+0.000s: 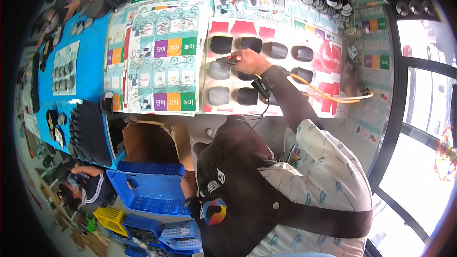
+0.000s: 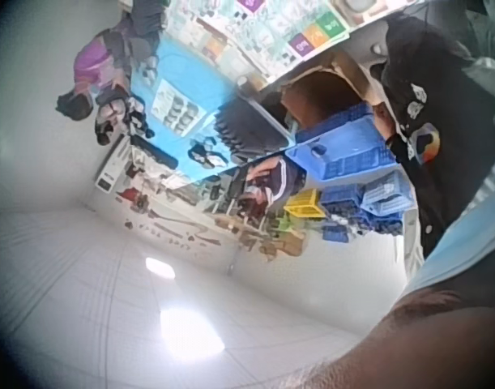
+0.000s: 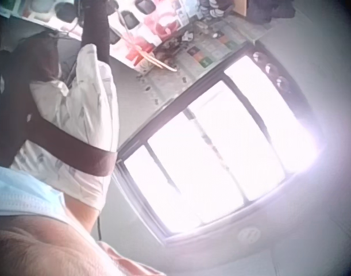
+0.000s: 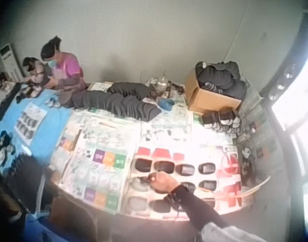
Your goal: Applying adhesive to shoe components using a spray tool and organizing them on a grid.
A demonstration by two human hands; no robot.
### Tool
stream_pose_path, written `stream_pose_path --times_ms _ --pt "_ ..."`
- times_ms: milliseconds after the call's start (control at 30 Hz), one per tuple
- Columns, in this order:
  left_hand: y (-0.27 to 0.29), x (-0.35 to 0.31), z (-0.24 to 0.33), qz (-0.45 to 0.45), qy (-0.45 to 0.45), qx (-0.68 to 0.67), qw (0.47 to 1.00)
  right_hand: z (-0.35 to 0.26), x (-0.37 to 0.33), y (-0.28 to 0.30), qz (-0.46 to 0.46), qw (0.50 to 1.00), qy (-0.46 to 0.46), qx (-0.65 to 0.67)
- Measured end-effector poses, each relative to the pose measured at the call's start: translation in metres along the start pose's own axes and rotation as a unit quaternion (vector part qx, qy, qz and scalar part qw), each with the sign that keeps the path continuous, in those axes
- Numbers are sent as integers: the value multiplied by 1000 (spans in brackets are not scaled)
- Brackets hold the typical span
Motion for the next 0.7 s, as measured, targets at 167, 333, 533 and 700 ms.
stream_pose_path --times_ms 167,333,533,700 --pt "7 2 9 -34 21 9 999 10 25 15 46 998 30 25" --pt "9 11 20 -32 21 -56 998 28 37 6 -42 998 3 55" --pt "9 15 34 -38 16 -37 998 39 34 8 -45 999 -17 20" --pt "7 18 33 -42 27 -22 999 48 33 21 16 997 -32 64"
Point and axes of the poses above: each hand's wrist, its own x-axis towards the middle knuckle, its own y-axis out of the back of the hand, z = x × y, the point moved 8 cm from there along x, towards the middle knuckle, and after that the axes turned 2 degrees about x, right-handed, at the moved point
